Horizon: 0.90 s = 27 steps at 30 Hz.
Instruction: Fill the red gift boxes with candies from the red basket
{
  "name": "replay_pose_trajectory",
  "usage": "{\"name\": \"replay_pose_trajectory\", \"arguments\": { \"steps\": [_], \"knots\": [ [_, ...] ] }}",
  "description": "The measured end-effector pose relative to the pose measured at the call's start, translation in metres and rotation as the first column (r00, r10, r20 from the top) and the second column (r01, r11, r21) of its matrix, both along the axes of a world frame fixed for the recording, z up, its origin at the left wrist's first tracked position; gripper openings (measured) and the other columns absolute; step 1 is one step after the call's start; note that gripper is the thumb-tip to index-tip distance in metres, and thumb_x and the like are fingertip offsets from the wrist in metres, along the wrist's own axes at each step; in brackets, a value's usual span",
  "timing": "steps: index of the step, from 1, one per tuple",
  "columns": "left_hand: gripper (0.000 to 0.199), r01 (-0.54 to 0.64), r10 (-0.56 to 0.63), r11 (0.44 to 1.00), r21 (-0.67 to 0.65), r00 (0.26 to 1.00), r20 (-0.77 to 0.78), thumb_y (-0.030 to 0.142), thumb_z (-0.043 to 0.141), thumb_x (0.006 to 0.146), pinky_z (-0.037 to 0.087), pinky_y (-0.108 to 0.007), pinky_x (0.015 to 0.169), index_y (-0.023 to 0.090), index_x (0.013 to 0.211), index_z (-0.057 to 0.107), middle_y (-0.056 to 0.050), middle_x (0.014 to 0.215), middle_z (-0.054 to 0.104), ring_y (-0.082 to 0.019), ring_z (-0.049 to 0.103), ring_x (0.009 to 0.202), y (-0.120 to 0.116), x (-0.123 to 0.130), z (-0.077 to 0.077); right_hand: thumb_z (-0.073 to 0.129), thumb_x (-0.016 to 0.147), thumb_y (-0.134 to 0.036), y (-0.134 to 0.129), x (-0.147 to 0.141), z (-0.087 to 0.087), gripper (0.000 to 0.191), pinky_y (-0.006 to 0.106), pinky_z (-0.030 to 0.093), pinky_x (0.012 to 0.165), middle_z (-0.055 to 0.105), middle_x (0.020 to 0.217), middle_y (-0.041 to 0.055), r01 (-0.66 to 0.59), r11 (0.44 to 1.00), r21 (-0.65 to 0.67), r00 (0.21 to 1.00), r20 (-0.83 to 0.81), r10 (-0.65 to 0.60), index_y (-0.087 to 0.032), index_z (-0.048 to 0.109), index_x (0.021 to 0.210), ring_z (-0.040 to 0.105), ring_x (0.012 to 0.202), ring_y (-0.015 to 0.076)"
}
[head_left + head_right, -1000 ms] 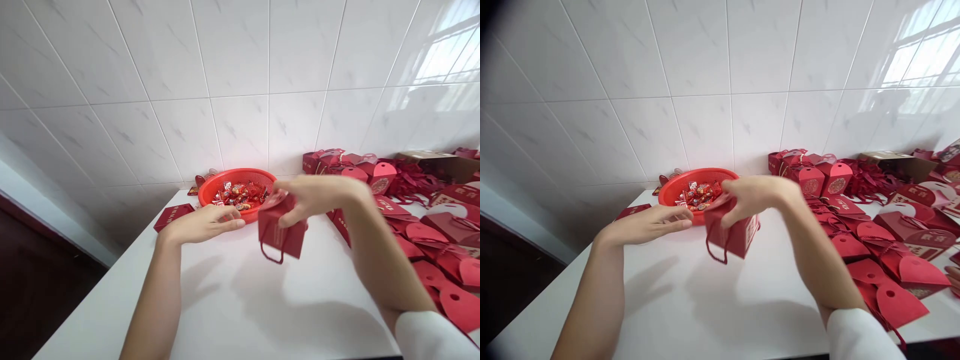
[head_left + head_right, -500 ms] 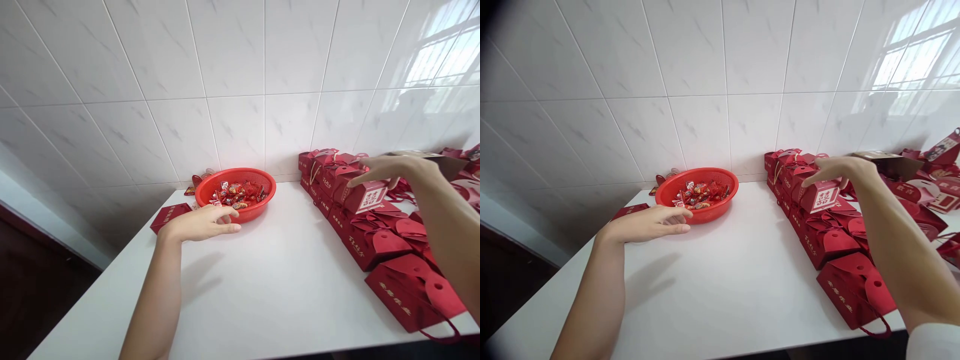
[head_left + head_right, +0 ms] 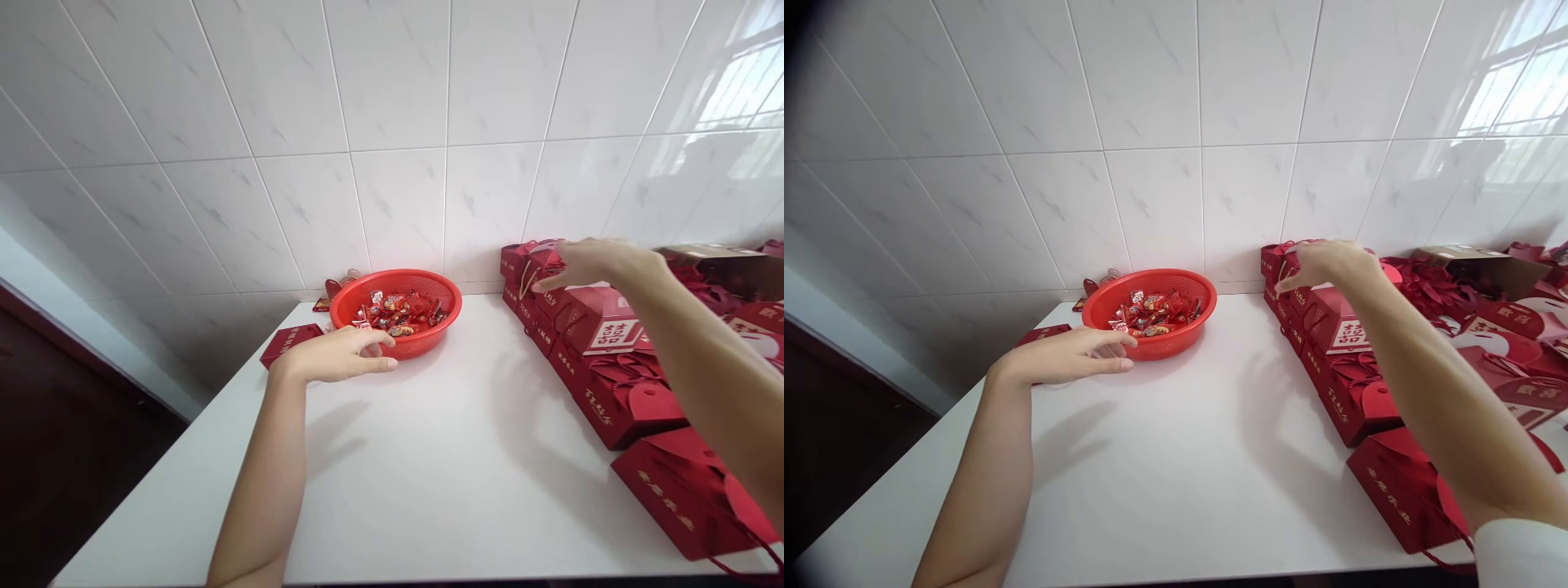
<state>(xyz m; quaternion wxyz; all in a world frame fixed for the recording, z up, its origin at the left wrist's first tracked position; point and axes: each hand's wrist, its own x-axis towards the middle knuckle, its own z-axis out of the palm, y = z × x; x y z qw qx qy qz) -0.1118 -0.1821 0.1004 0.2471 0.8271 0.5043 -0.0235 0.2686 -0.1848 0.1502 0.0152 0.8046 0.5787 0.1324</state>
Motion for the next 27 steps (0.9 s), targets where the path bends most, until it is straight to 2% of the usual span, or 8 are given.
{"name": "replay_pose_trajectory", "arguments": {
  "steps": [2,5,8,11,14,17,22,27],
  "knots": [
    [0.069,0.012,-0.012,1.000,0.001,1.000,-0.003,0.072,0.053,0.083,0.048,-0.031,0.090,0.029,0.136,0.059,-0.005,0.133,0.065,-0.028,0.061,0.118,0.002,0.000,-0.001,0.064,0.082,-0.067,0.008,-0.037,0.009,0.060,0.036,0.047,0.072,0.067,0.123,0.0185,-0.079,0.987,-0.139,0.997,-0.038,0.074,-0.019,0.067,0.117,0.066,0.099,0.0310],
    [0.065,0.045,-0.045,0.999,-0.003,0.999,-0.008,0.067,0.053,0.085,0.048,-0.030,0.091,0.027,0.135,0.059,-0.005,0.133,0.065,-0.027,0.061,0.118,0.006,-0.001,-0.002,0.063,0.085,-0.061,0.025,-0.089,0.007,0.060,0.036,0.049,0.078,0.063,0.131,0.0150,-0.325,0.932,-0.160,0.944,-0.110,0.311,-0.023,0.060,0.132,0.064,0.109,0.0314],
    [0.064,0.035,-0.036,0.999,0.028,0.999,0.029,0.064,0.053,0.086,0.049,-0.030,0.091,0.025,0.137,0.058,-0.005,0.136,0.063,-0.027,0.060,0.121,0.012,-0.006,-0.005,0.062,0.088,-0.053,0.050,-0.124,-0.018,0.051,0.031,0.048,0.075,0.067,0.125,0.0130,-0.530,0.823,-0.205,0.842,-0.240,0.482,-0.021,0.061,0.129,0.066,0.104,0.0275],
    [0.056,-0.028,0.016,0.995,0.091,0.993,0.121,0.058,0.052,0.088,0.050,-0.030,0.093,0.026,0.133,0.061,-0.004,0.133,0.066,-0.026,0.061,0.120,0.023,-0.013,-0.011,0.059,0.091,-0.049,0.073,-0.145,-0.056,0.041,0.027,0.047,0.075,0.069,0.122,0.0107,-0.645,0.752,-0.135,0.740,-0.355,0.571,-0.022,0.067,0.121,0.066,0.105,0.0252],
    [0.050,-0.100,0.074,0.987,0.129,0.979,0.191,0.053,0.051,0.089,0.049,-0.030,0.097,0.025,0.129,0.063,-0.005,0.132,0.067,-0.025,0.061,0.120,0.035,-0.018,-0.018,0.056,0.094,-0.043,0.085,-0.157,-0.091,0.031,0.026,0.046,0.074,0.072,0.117,0.0112,-0.616,0.775,-0.141,0.756,-0.383,0.531,-0.020,0.071,0.110,0.067,0.106,0.0256],
    [0.046,-0.119,0.091,0.985,0.129,0.975,0.205,0.048,0.051,0.089,0.048,-0.031,0.099,0.022,0.126,0.063,-0.006,0.131,0.067,-0.025,0.061,0.119,0.046,-0.020,-0.025,0.050,0.098,-0.042,0.086,-0.164,-0.113,0.031,0.026,0.047,0.076,0.073,0.115,0.0092,-0.587,0.792,-0.166,0.773,-0.406,0.488,-0.022,0.073,0.107,0.068,0.106,0.0244],
    [0.037,-0.091,0.071,0.990,0.111,0.983,0.171,0.043,0.056,0.083,0.050,-0.032,0.092,0.020,0.108,0.069,-0.008,0.121,0.071,-0.026,0.064,0.111,0.056,-0.015,-0.033,0.040,0.102,-0.041,0.074,-0.170,-0.121,0.038,0.034,0.048,0.089,0.070,0.126,0.0077,-0.558,0.798,-0.230,0.802,-0.397,0.447,-0.027,0.071,0.117,0.065,0.116,0.0272],
    [0.026,-0.092,0.093,0.995,-0.029,0.995,0.045,0.034,0.066,0.069,0.049,-0.029,0.066,0.019,0.090,0.069,-0.005,0.093,0.073,-0.023,0.067,0.078,0.058,-0.007,-0.033,0.029,0.103,-0.031,0.049,-0.183,-0.130,0.045,0.042,0.050,0.089,0.071,0.122,0.0157,-0.561,0.783,-0.269,0.817,-0.331,0.472,-0.020,0.071,0.117,0.067,0.112,0.0315]
  ]
}}
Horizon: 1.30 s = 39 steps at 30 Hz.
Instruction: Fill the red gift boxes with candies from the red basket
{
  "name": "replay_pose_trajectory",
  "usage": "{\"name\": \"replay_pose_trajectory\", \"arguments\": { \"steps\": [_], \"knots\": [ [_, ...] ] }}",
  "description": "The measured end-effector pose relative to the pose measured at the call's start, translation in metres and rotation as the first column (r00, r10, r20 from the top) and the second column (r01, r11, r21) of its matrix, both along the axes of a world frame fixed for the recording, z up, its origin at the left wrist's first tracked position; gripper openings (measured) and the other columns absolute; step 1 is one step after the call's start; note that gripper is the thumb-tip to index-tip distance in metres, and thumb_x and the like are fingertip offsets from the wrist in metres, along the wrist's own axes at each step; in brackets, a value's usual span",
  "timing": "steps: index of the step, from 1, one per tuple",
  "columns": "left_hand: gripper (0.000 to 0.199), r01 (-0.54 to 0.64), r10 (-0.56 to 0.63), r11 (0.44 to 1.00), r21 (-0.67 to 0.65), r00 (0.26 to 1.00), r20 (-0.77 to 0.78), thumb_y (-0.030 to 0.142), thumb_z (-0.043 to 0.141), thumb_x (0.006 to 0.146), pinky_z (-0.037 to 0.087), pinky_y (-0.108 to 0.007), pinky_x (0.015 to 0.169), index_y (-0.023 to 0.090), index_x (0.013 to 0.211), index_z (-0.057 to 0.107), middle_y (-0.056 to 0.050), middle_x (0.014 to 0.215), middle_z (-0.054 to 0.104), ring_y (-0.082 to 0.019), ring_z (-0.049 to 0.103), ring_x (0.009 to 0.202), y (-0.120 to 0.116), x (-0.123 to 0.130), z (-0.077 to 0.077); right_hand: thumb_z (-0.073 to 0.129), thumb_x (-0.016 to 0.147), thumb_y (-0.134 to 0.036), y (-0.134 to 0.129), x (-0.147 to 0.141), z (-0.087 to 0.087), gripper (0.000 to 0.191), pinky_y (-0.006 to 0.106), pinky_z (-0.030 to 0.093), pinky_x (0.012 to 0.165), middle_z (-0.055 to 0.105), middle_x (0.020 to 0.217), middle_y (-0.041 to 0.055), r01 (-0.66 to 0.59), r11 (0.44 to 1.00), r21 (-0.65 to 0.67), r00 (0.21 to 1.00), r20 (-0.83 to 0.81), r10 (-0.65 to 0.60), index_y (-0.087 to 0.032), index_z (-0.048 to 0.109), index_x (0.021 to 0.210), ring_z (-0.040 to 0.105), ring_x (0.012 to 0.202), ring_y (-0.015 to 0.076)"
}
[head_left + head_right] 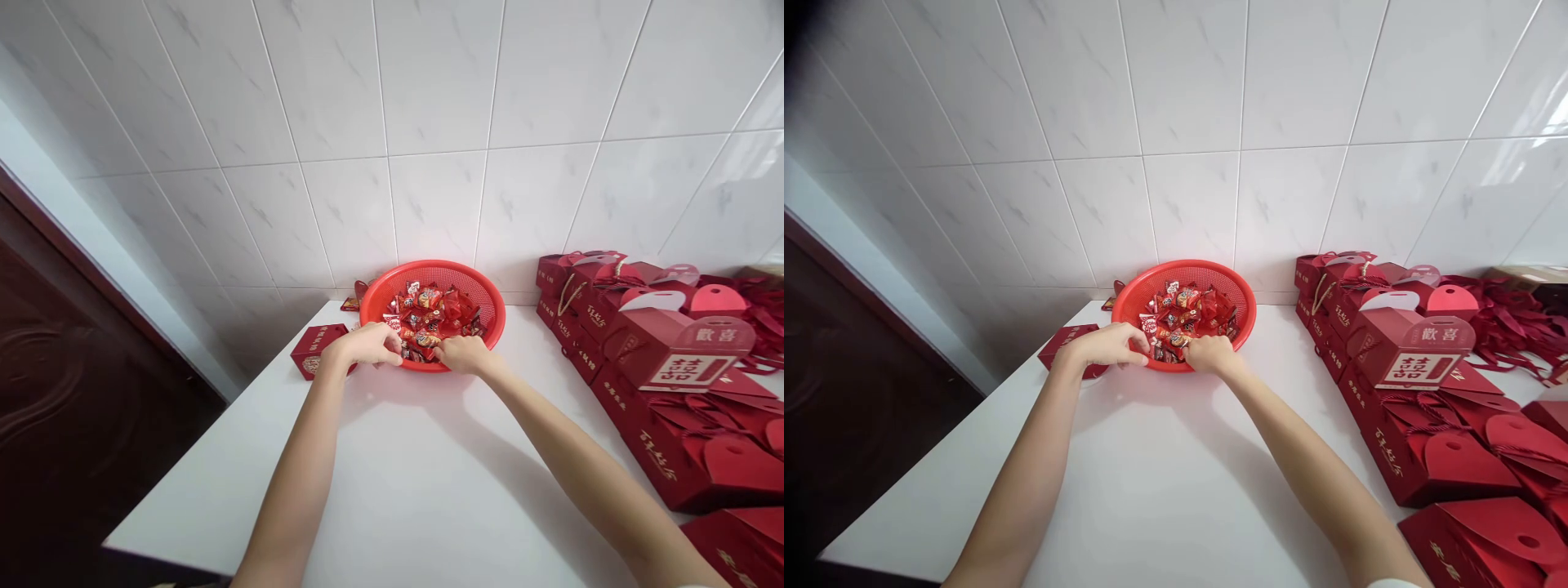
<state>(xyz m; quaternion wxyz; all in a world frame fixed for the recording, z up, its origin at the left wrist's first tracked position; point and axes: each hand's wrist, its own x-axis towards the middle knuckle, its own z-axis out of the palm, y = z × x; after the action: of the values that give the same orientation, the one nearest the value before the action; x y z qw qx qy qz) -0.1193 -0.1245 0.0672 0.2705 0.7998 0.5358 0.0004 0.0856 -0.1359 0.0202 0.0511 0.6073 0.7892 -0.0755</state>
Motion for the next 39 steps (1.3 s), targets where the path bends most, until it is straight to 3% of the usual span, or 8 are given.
{"name": "replay_pose_trajectory", "arguments": {
  "steps": [8,13,16,19,26,30,34,39],
  "knots": [
    [0.023,-0.052,0.049,0.994,-0.092,0.998,-0.033,0.027,0.072,0.065,0.045,-0.027,0.062,0.019,0.085,0.065,0.003,0.059,0.060,-0.018,0.061,0.064,-0.004,0.008,0.003,0.031,0.101,-0.034,-0.028,-0.007,-0.021,0.047,0.035,0.051,0.083,0.070,0.113,0.0207,0.139,0.978,0.156,0.988,-0.095,-0.125,-0.013,0.071,0.112,0.067,0.110,0.0311],
    [0.030,-0.020,0.011,0.997,-0.081,0.995,-0.104,0.021,0.072,0.062,0.046,-0.027,0.060,0.018,0.091,0.065,-0.002,0.078,0.070,-0.019,0.065,0.067,-0.001,0.014,-0.011,0.034,0.100,-0.036,-0.034,-0.010,-0.040,0.045,0.036,0.051,0.078,0.069,0.112,0.0212,0.197,0.952,0.233,0.976,-0.144,-0.166,-0.011,0.069,0.113,0.064,0.109,0.0323],
    [0.037,0.039,-0.033,0.998,0.046,0.992,-0.121,0.019,0.074,0.063,0.051,-0.028,0.070,0.017,0.100,0.068,-0.008,0.104,0.073,-0.025,0.070,0.087,0.004,0.017,-0.021,0.037,0.099,-0.035,-0.030,-0.008,-0.046,0.042,0.035,0.052,0.076,0.068,0.114,0.0210,0.233,0.940,0.251,0.966,-0.166,-0.196,-0.011,0.068,0.114,0.063,0.111,0.0316],
    [0.039,0.059,-0.057,0.985,0.163,0.998,-0.020,0.019,0.073,0.068,0.052,-0.031,0.086,0.018,0.106,0.070,-0.010,0.118,0.071,-0.027,0.067,0.106,0.008,0.017,-0.026,0.036,0.099,-0.034,-0.022,-0.001,-0.042,0.042,0.034,0.051,0.077,0.069,0.114,0.0199,0.259,0.930,0.262,0.960,-0.178,-0.217,-0.011,0.069,0.112,0.063,0.111,0.0301],
    [0.026,-0.100,0.017,0.947,0.305,0.965,0.262,0.023,0.063,0.084,0.050,-0.034,0.096,0.017,0.107,0.072,-0.009,0.114,0.073,-0.025,0.067,0.103,0.016,0.021,-0.032,0.037,0.098,-0.034,0.002,0.008,-0.022,0.040,0.031,0.049,0.076,0.074,0.106,0.0161,0.332,0.895,0.298,0.932,-0.248,-0.264,-0.014,0.072,0.101,0.067,0.106,0.0279],
    [0.022,-0.136,0.044,0.931,0.338,0.963,0.267,0.022,0.060,0.087,0.050,-0.033,0.096,0.016,0.103,0.073,-0.010,0.111,0.075,-0.025,0.067,0.102,0.017,0.027,-0.036,0.043,0.096,-0.036,0.010,0.008,-0.018,0.036,0.031,0.049,0.075,0.074,0.103,0.0159,0.325,0.900,0.289,0.929,-0.277,-0.246,-0.015,0.072,0.099,0.070,0.099,0.0281],
    [0.028,0.026,-0.059,0.954,0.299,0.993,0.103,0.026,0.060,0.085,0.049,-0.033,0.094,0.017,0.108,0.073,-0.009,0.117,0.073,-0.025,0.066,0.103,0.017,0.029,-0.020,0.046,0.094,-0.035,0.009,0.010,-0.013,0.032,0.031,0.049,0.077,0.075,0.103,0.0141,0.341,0.906,0.251,0.917,-0.303,-0.261,-0.017,0.072,0.100,0.070,0.100,0.0274],
    [0.033,0.172,-0.167,0.972,0.162,0.985,-0.042,0.035,0.063,0.078,0.048,-0.028,0.086,0.022,0.106,0.073,-0.005,0.117,0.073,-0.023,0.066,0.100,0.012,0.023,0.029,0.046,0.093,-0.030,0.002,0.009,-0.006,0.027,0.030,0.048,0.078,0.075,0.104,0.0121,0.329,0.910,0.250,0.915,-0.321,-0.243,-0.019,0.071,0.098,0.070,0.100,0.0266]
  ]
}}
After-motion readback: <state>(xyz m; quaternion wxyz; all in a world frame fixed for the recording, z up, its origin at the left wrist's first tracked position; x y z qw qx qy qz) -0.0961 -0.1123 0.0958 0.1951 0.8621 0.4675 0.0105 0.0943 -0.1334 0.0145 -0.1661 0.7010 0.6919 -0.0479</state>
